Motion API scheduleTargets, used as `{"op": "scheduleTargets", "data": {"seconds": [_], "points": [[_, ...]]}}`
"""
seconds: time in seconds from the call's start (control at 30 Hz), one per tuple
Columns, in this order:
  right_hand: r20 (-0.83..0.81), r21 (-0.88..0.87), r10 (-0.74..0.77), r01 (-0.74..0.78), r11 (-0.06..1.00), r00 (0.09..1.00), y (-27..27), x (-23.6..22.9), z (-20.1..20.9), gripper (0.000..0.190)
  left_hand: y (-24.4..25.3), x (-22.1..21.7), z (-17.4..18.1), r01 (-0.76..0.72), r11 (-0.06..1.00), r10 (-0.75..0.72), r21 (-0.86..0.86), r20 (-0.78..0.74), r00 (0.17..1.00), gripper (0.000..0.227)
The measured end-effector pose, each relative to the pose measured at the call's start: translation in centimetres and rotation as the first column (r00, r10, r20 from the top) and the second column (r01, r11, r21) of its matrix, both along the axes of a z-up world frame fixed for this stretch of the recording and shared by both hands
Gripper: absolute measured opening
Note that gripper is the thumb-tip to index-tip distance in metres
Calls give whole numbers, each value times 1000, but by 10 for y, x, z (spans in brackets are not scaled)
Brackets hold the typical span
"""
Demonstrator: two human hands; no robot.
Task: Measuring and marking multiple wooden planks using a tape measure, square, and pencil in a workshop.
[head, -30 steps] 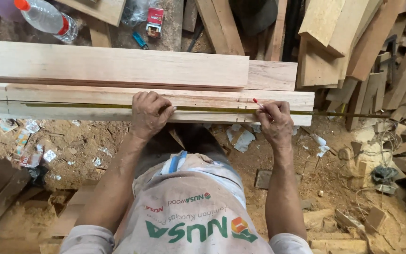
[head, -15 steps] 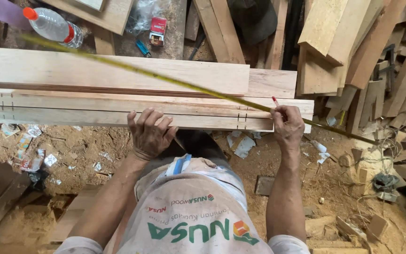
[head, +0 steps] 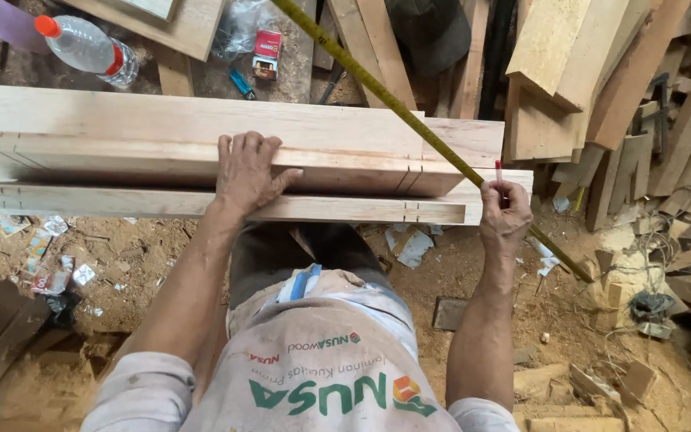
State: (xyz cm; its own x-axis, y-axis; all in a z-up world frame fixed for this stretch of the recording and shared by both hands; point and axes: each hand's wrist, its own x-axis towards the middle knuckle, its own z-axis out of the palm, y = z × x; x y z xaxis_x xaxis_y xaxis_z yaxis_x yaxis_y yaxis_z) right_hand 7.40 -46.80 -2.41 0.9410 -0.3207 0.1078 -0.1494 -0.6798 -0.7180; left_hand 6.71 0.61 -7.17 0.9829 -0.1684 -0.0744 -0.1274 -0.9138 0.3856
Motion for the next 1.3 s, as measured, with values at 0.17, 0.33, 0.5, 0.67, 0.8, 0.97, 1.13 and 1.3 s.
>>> {"op": "scheduleTargets", "data": {"seconds": [0.17, 0.33, 0.5, 0.67, 0.8, 0.97, 1.13, 1.3], "points": [[-6, -14, 52, -52, 999, 999, -5, -5, -2, 13, 12, 50, -60, 3, 999, -6, 55, 49, 999, 77], [-67, 36, 148, -146, 989, 987, -5, -18, 9, 9, 11, 66, -89, -12, 1000, 9, 29, 106, 994, 72], [-90, 7, 191, -192, 981, 977, -3, -27, 8, 11, 16, 52, -72, 14, 986, -29, 168, 87, 996, 46], [-125, -22, 221, -226, 974, 967, -14, -30, -6, 13, 43, -13, -61, -132, 968, 192, 215, -287, 938, 86], [-160, -57, 255, -267, 962, 953, -20, -26, -7, 18, 43, -72, 19, -170, 985, 169, 2, 53, 984, 50], [-193, -94, 301, -323, 942, 934, -32, -26, -7, 20, 48, -128, 11, -167, 958, 248, -234, 381, 891, 18], [-250, -109, 320, -355, 929, 914, -14, -18, 28, 23, 25, -93, 21, -213, 976, 198, -44, 586, 786, 45], [-296, -97, 295, -336, 937, 908, -31, -20, 17, 23, 0, -67, 38, -203, 979, 173, -5, 541, 823, 51]]}}
